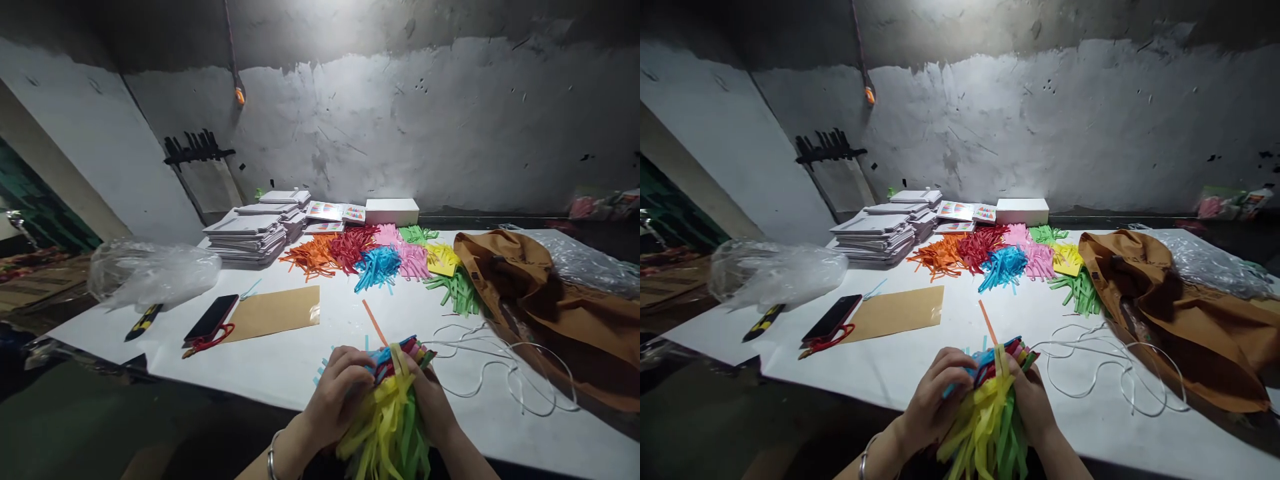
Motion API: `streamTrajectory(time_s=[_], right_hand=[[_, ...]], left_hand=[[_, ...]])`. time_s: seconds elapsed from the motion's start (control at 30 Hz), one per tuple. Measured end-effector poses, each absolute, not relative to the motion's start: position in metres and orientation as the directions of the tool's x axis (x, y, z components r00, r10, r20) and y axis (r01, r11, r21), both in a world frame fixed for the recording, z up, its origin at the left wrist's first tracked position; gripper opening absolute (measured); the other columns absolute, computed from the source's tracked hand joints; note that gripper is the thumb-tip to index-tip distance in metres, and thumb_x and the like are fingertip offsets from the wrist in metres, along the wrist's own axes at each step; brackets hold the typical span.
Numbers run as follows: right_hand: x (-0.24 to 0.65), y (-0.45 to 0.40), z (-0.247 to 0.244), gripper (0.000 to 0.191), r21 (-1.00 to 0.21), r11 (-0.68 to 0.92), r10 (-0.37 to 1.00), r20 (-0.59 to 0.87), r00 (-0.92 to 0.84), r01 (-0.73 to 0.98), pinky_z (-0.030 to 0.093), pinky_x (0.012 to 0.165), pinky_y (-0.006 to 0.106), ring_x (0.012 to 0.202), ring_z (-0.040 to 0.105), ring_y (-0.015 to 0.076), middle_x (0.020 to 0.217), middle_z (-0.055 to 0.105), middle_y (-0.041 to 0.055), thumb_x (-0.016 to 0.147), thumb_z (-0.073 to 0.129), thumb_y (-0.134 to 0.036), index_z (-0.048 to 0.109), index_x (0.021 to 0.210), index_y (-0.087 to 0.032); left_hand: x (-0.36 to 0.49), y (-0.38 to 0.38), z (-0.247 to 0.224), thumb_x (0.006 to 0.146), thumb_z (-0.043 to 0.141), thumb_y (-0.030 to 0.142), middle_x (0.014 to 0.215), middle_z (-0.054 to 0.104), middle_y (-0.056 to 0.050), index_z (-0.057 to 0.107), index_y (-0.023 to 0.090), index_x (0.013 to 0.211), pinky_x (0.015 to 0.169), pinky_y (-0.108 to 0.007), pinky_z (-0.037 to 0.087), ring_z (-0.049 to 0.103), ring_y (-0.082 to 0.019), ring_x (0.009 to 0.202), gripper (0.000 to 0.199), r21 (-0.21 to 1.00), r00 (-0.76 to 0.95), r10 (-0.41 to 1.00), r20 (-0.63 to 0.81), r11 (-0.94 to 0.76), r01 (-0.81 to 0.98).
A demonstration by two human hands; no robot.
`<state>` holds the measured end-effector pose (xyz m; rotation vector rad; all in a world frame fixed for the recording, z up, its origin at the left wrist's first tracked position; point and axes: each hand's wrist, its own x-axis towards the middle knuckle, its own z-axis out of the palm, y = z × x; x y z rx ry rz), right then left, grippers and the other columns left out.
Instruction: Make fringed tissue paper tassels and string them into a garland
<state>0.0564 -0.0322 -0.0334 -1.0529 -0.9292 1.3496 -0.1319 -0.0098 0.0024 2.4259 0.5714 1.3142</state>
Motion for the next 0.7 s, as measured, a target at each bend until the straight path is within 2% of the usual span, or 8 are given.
streamTrajectory(time_s=[0.07,0.13,0.23,0.33,0.43,0.53,0.6,0.7], right_hand=[[0.058,-0.032,-0.032,0.04,-0.965,-0.057,0.998,-0.062,0.01,-0.257,0.053,0.072,0.034,0.08,0.065,0.0239,0.082,0.07,0.0034,0.083,0.068,-0.058,0.072,0.095,-0.02],[0.058,-0.032,-0.033,0.039,-0.975,-0.049,0.999,-0.048,-0.012,-0.215,0.052,0.075,0.033,0.084,0.064,0.0252,0.082,0.07,0.0032,0.076,0.076,-0.054,0.074,0.094,-0.02],[0.055,-0.032,-0.036,0.039,-0.985,-0.041,0.999,-0.035,-0.037,-0.17,0.051,0.078,0.034,0.087,0.063,0.0263,0.085,0.071,0.0038,0.075,0.077,-0.054,0.075,0.092,-0.019],[0.055,-0.032,-0.038,0.04,-0.988,-0.043,0.998,-0.037,-0.041,-0.151,0.051,0.08,0.036,0.087,0.064,0.0262,0.088,0.072,0.005,0.081,0.07,-0.056,0.075,0.094,-0.018],[0.058,-0.034,-0.036,0.038,-0.991,-0.019,0.999,-0.014,-0.035,-0.131,0.051,0.083,0.037,0.089,0.065,0.0263,0.091,0.073,0.0053,0.085,0.065,-0.053,0.074,0.098,-0.019],[0.061,-0.034,-0.032,0.034,-0.995,0.04,0.996,0.046,-0.073,-0.09,0.05,0.089,0.037,0.095,0.065,0.0265,0.093,0.073,0.0048,0.087,0.061,-0.049,0.075,0.101,-0.02],[0.061,-0.034,-0.031,0.031,-0.996,0.085,0.992,0.088,-0.094,-0.039,0.049,0.09,0.036,0.094,0.065,0.026,0.088,0.072,0.0041,0.09,0.059,-0.047,0.075,0.094,-0.02],[0.058,-0.034,-0.031,0.03,-0.985,0.161,0.98,0.152,-0.127,0.061,0.049,0.08,0.031,0.083,0.062,0.0229,0.077,0.067,0.0026,0.09,0.059,-0.044,0.071,0.08,-0.018]], left_hand=[[-0.135,-0.009,0.007,0.095,0.044,0.008,0.119,0.061,-0.012,0.055,0.024,0.123,0.09,-0.041,0.049,0.054,-0.024,0.108,0.034,0.381,0.55,0.483,0.681,-0.875,0.298],[-0.135,-0.007,0.015,0.093,0.047,0.007,0.126,0.059,-0.013,0.054,0.025,0.129,0.093,-0.043,0.046,0.051,-0.026,0.113,0.042,0.246,0.648,0.422,0.634,-0.905,0.348],[-0.132,-0.002,0.026,0.09,0.052,0.006,0.12,0.064,-0.01,0.06,0.022,0.116,0.098,-0.044,0.041,0.051,-0.026,0.113,0.032,0.107,0.734,0.332,0.592,-0.936,0.337],[-0.132,-0.002,0.034,0.083,0.054,0.005,0.114,0.068,-0.007,0.059,0.021,0.103,0.112,-0.048,0.031,0.052,-0.025,0.118,0.026,0.109,0.815,0.278,0.509,-0.96,0.259],[-0.136,-0.008,0.034,0.078,0.051,0.005,0.095,0.071,-0.003,0.055,0.021,0.096,0.119,-0.049,0.02,0.057,-0.022,0.11,0.024,0.179,0.87,0.257,0.421,-0.964,0.198],[-0.143,-0.016,0.03,0.082,0.047,0.004,0.082,0.069,-0.002,0.056,0.021,0.094,0.115,-0.047,0.025,0.06,-0.021,0.098,0.022,0.155,0.84,0.325,0.434,-0.946,0.286],[-0.147,-0.019,0.026,0.086,0.047,0.005,0.087,0.07,-0.003,0.058,0.021,0.102,0.107,-0.044,0.032,0.059,-0.021,0.094,0.025,0.093,0.79,0.379,0.482,-0.919,0.384],[-0.15,-0.018,0.021,0.09,0.046,0.005,0.095,0.071,-0.005,0.06,0.019,0.112,0.094,-0.04,0.038,0.058,-0.02,0.089,0.029,0.019,0.7,0.412,0.583,-0.868,0.496]])
